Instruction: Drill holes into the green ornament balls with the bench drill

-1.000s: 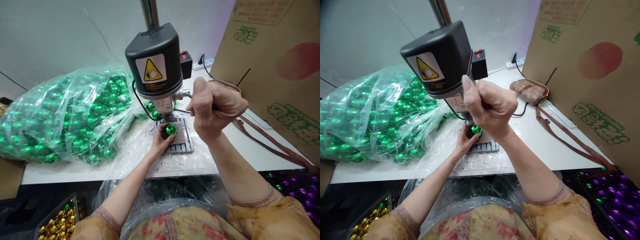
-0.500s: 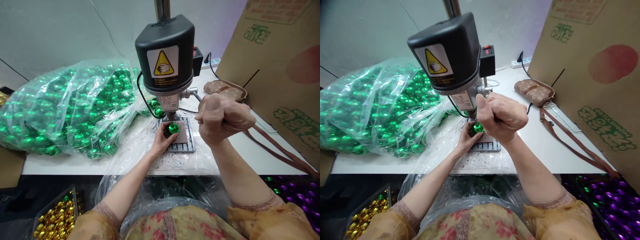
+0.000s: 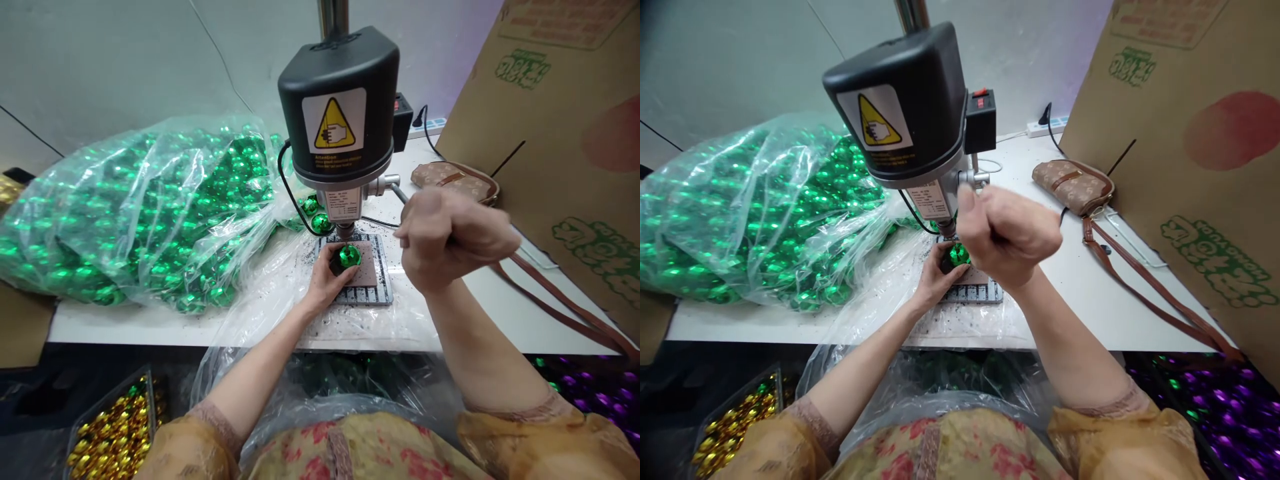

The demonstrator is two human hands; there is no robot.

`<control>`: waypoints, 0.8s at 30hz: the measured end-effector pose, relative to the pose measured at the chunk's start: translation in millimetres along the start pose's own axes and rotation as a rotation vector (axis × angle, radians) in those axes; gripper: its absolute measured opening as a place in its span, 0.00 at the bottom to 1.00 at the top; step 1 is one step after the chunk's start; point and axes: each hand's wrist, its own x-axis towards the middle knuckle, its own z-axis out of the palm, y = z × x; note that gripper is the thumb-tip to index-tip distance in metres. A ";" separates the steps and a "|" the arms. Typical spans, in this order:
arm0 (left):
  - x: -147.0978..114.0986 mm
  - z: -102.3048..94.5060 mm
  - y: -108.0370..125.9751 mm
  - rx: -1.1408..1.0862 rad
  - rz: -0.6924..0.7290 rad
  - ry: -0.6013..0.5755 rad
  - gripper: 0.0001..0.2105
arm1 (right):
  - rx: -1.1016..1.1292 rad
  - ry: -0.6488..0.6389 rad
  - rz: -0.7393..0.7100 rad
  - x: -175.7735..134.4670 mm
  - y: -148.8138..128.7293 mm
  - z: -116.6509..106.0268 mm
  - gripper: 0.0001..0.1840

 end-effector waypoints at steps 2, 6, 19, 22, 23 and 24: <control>-0.2 1.0 2.0 0.006 -0.012 0.019 0.24 | -0.031 0.008 0.167 19.6 -7.5 8.5 0.25; -16.6 -8.9 22.5 0.141 -0.005 0.110 0.20 | 0.010 0.001 0.278 48.0 -10.9 20.4 0.23; -8.6 -71.2 54.0 0.484 0.257 -0.109 0.06 | 0.026 0.035 0.312 43.4 -8.0 21.2 0.25; 43.2 -51.8 26.3 0.615 0.288 0.033 0.09 | 0.030 0.044 0.309 43.9 -8.5 20.1 0.24; 58.0 -45.2 16.4 0.631 0.284 0.027 0.09 | 0.022 0.029 0.320 44.2 -9.1 19.7 0.24; 70.9 -39.1 6.7 0.622 0.270 0.025 0.09 | 0.013 0.012 0.330 44.6 -9.8 19.4 0.24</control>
